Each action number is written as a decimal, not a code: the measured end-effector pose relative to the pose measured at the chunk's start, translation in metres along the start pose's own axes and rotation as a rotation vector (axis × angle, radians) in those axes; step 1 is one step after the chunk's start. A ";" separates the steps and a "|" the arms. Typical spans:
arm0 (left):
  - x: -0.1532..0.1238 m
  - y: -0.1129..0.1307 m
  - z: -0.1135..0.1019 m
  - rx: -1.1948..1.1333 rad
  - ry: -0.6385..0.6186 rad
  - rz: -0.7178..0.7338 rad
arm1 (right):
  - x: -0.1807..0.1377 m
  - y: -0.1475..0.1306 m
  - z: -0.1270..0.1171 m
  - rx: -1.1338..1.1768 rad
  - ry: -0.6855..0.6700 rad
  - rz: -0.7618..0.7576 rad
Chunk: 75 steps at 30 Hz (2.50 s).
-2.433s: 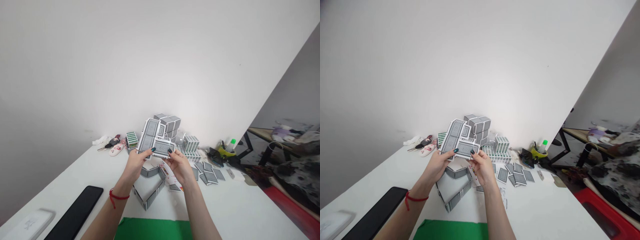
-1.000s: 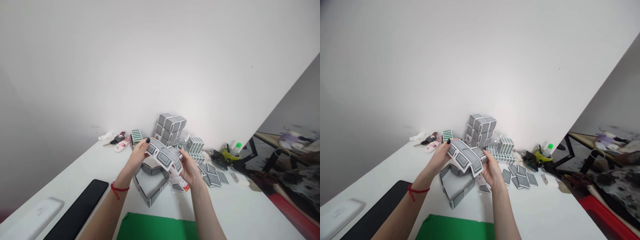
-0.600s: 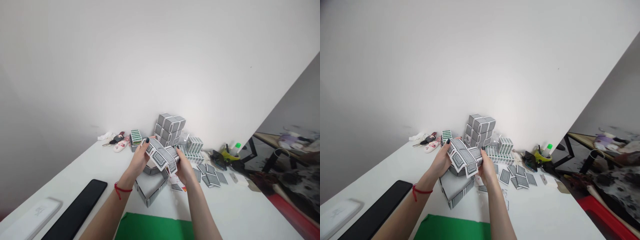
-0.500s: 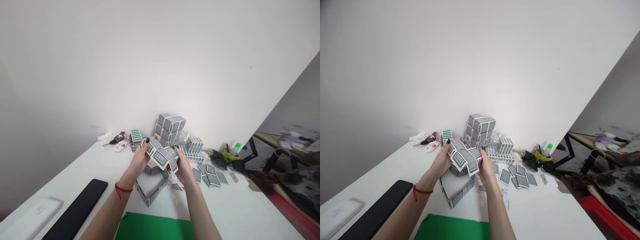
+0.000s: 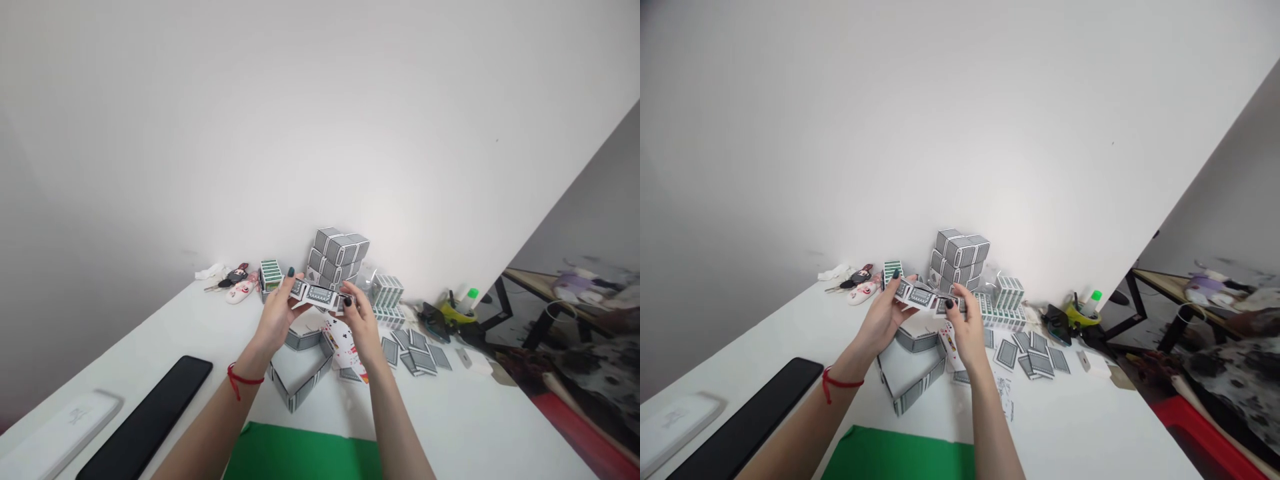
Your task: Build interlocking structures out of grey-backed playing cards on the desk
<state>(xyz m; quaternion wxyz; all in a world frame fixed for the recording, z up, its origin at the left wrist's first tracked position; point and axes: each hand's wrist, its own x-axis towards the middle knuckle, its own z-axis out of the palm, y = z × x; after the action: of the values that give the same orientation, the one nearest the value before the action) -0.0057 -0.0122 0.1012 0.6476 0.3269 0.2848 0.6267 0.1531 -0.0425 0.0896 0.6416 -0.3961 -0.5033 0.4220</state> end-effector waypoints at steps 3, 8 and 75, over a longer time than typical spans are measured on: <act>0.002 0.002 -0.004 0.155 -0.025 -0.011 | 0.001 0.003 -0.003 -0.052 -0.009 -0.006; 0.006 0.018 -0.022 0.336 -0.138 -0.018 | 0.001 0.008 -0.007 -0.027 -0.079 0.067; 0.002 -0.046 -0.120 0.781 -0.313 0.408 | -0.024 0.080 -0.021 -0.534 -0.426 -0.318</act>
<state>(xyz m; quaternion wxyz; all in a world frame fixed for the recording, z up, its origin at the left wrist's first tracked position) -0.0698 -0.0027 -0.0096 0.3747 0.6863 0.3282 0.5300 0.1590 -0.0401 0.0038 0.4544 -0.3695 -0.7730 0.2439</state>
